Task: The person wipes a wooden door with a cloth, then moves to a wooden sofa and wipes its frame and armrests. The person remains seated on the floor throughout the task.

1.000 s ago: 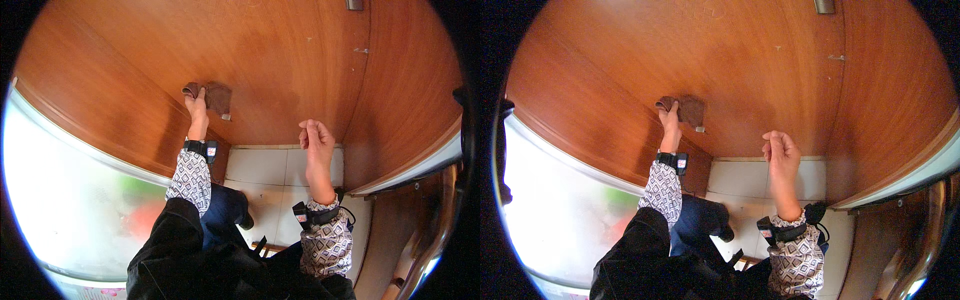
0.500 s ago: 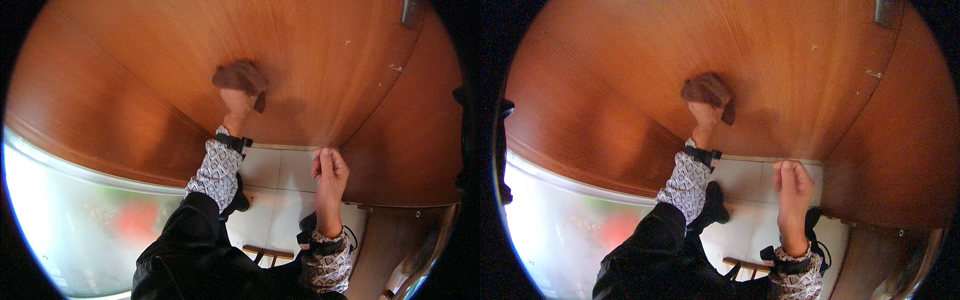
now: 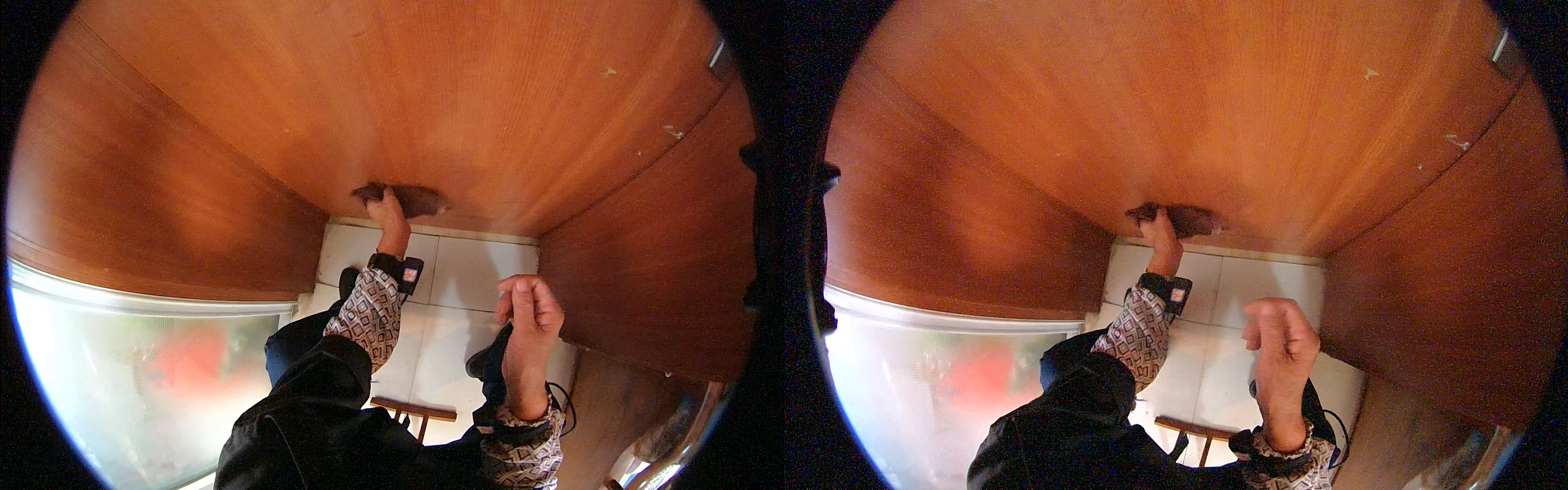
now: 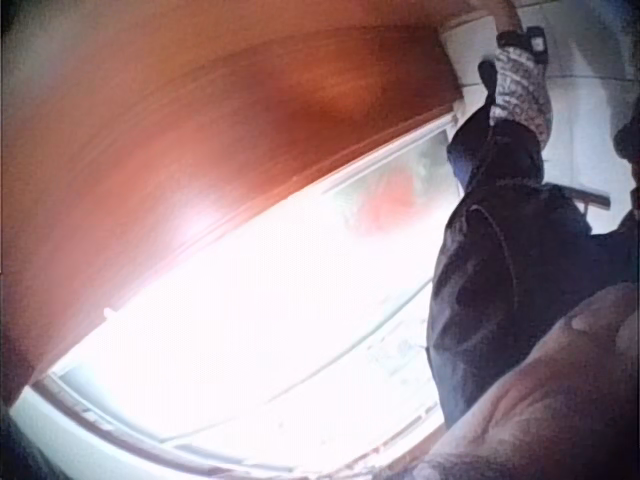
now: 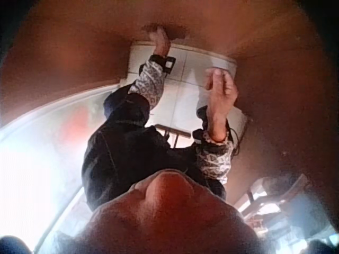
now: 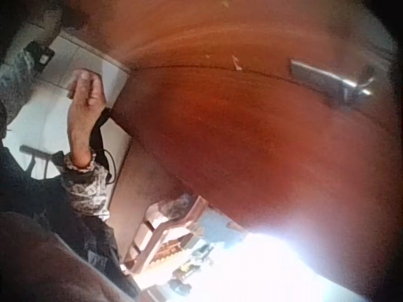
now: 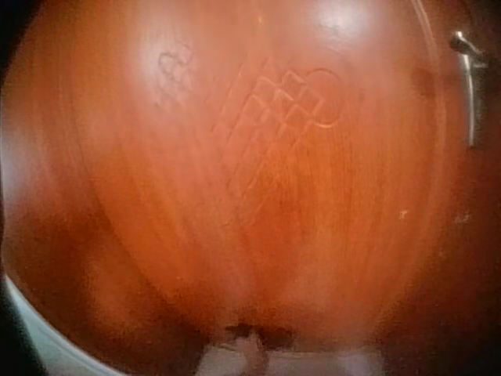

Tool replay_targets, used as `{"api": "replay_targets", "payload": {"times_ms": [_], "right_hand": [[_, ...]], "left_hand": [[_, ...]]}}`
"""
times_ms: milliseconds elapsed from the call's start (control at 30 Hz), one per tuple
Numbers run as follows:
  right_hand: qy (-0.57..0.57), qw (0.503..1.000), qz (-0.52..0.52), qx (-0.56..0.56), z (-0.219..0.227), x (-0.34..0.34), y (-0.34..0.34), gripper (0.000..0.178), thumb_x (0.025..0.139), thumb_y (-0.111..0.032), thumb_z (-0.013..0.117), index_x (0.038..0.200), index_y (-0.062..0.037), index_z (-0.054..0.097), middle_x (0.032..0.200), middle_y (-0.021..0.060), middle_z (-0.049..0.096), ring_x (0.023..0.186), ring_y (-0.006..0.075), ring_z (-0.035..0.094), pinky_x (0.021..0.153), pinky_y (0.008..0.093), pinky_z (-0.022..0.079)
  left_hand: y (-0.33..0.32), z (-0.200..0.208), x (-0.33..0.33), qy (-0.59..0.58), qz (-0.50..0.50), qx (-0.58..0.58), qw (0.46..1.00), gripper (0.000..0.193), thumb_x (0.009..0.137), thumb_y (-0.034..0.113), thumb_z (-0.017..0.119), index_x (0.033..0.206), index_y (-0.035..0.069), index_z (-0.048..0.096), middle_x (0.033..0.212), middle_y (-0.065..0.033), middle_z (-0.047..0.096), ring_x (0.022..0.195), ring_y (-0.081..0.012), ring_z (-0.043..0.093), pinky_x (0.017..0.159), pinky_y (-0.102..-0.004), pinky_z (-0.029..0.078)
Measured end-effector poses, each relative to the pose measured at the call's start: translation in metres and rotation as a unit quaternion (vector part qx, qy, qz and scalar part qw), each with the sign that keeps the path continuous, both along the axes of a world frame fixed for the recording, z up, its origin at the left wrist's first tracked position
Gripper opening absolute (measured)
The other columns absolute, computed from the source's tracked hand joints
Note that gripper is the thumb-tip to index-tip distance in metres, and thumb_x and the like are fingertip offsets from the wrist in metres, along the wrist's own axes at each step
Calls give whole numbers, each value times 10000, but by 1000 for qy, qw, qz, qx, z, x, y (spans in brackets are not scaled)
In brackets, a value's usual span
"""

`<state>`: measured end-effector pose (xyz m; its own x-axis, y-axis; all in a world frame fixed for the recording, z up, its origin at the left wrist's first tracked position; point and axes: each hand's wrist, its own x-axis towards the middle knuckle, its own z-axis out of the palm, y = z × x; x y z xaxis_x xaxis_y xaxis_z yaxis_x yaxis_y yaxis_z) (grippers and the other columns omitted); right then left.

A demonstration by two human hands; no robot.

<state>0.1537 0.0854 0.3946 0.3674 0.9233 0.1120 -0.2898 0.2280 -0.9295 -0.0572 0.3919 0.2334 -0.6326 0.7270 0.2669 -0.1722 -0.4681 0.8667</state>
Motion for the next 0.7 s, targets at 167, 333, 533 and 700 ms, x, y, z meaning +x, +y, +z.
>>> {"api": "replay_targets", "payload": {"times_ms": [167, 333, 533, 700], "right_hand": [[-35, 999, -6, -18, 54, 70, -71, 215, 1068, -167, 571, 967, -17, 688, 704, -10, 575, 633, 66, 503, 574, 242, 400], [-73, 997, -30, -19, 124, 169, -149, 213, 1065, -151, 570, 968, 5, 677, 704, 3, 590, 634, 68, 519, 577, 238, 409], [-114, 993, -10, -31, 206, 305, -216, 222, 1069, -150, 558, 970, 9, 676, 689, 14, 597, 626, 71, 531, 579, 234, 410], [-148, 988, 10, -49, 226, 298, -233, 226, 1070, -166, 570, 977, 7, 680, 690, 13, 595, 629, 73, 534, 581, 237, 416]], "left_hand": [[-99, 194, 95, 147, 79, 97, 981, 441, 975, 116, 687, 1324, -102, 530, 1345, -193, 595, 1196, -302, 575, 1057, -412, 437], [-183, 284, 204, 315, 170, 145, 922, 546, 969, 147, 725, 1406, -71, 479, 1382, -203, 575, 1250, -336, 549, 1108, -442, 407], [-196, 230, 324, 331, 214, 49, 918, 449, 955, 190, 753, 1286, -70, 599, 1328, -191, 625, 1216, -345, 566, 1087, -448, 429], [-202, 151, 304, -49, -10, -88, 995, 388, 956, 82, 672, 1288, -81, 557, 1233, -167, 646, 1119, -338, 616, 1027, -433, 471]]}}
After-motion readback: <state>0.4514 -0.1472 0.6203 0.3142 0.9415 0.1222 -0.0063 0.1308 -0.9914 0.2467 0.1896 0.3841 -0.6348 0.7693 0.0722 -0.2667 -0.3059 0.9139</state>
